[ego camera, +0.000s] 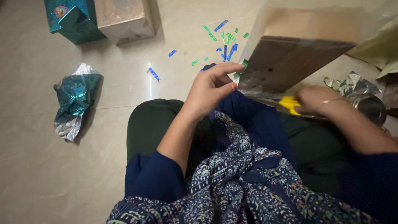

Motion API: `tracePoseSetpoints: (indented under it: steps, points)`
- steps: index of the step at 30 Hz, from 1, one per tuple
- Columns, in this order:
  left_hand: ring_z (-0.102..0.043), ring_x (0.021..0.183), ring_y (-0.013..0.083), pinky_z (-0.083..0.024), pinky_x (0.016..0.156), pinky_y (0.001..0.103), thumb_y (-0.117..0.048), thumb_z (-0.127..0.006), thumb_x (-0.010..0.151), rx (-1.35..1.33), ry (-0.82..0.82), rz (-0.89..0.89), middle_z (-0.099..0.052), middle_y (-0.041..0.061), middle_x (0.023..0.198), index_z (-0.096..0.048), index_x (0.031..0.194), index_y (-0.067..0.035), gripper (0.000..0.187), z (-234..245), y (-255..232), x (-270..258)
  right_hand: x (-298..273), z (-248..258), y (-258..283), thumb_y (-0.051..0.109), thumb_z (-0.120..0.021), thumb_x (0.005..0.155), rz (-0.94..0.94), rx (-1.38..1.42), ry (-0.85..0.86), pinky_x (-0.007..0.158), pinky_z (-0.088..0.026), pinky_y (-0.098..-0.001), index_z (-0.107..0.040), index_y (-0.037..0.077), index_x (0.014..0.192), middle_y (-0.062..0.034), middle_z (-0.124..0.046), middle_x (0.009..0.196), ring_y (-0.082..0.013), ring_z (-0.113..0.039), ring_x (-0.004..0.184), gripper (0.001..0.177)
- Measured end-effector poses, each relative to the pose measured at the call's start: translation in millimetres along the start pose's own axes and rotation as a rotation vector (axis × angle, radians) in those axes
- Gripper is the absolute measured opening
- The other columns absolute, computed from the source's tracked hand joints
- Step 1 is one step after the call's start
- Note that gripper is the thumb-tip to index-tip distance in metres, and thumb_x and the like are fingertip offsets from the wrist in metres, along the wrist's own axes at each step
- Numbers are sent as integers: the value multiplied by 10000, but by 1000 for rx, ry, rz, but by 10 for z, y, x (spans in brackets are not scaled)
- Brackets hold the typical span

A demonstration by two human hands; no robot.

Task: The person wraps a small cardboard box with clear plastic wrap and secures it with green tape. They use scissors to cut the tape and repeatedly adjust the plastic wrap to cover the box.

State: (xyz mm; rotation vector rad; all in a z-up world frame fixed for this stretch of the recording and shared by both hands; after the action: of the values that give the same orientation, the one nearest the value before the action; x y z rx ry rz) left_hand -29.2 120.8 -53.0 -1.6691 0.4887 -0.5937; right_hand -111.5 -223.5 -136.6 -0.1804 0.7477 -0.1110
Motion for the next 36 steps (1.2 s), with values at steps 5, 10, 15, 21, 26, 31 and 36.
tracePoseSetpoints:
  steps: [5,10,15,21,26,31,36]
  points:
    - [-671,946,63,-553,886,235,59,-679,919,-47,33,5,-679,-16,1267,-668,1319,-38,412,2,-58,-1,-565,172,-207,322,-775,840,-158,93,69,850,-614,-390,-712,279,1260,-36,-790,1006,-220,-768,914,427]
    - [-618,812,50,-517,767,216,37,-711,924,2,-26,83,-719,7,929,-694,1349,-53,435,27,-62,-18,-880,110,-403,271,-781,907,-64,413,76,731,-636,-339,-759,198,1203,-62,-791,929,-218,-784,793,306]
    - [-637,785,40,-521,747,205,41,-696,913,-10,-65,40,-735,-11,928,-688,1332,-55,431,101,-98,-2,-960,94,-369,169,-765,816,170,1178,-51,870,-600,-336,-727,33,1177,-120,-824,1001,-219,-776,951,388]
    - [-596,775,34,-486,716,198,37,-711,910,-1,-61,33,-693,-31,874,-699,1338,-60,439,231,-152,-18,-837,-14,-116,51,-740,761,295,1396,58,861,-599,-323,-714,11,1182,-125,-816,1005,-231,-793,933,423]
    - [-566,778,40,-452,696,198,34,-713,919,11,-59,69,-688,-27,881,-721,1330,-64,423,325,-198,-68,-773,-128,-112,22,-797,755,237,1383,24,645,-612,-346,-734,-40,1078,-116,-767,862,-200,-737,711,335]
    - [-641,851,52,-528,789,208,21,-698,918,-4,-6,83,-736,-4,957,-705,1324,-70,415,357,-214,-56,-782,-143,-163,83,-838,746,201,1291,72,489,-539,-336,-737,-4,1033,-128,-759,759,-214,-715,580,316]
    - [-658,913,62,-549,842,225,20,-696,922,49,28,64,-741,7,1057,-706,1323,-64,410,358,-167,-50,-807,-122,-128,105,-812,747,334,1288,70,516,-590,-325,-699,-4,999,-100,-744,718,-197,-731,565,297]
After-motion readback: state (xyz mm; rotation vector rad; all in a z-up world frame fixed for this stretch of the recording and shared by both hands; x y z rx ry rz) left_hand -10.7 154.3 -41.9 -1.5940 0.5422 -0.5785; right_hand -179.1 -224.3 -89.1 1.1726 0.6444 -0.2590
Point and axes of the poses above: each hand's wrist, its own x-axis towards the middle knuckle, its own z-axis out of the back of the hand, y = z × x, the point moved 2 cm from there along x, towards the middle knuckle
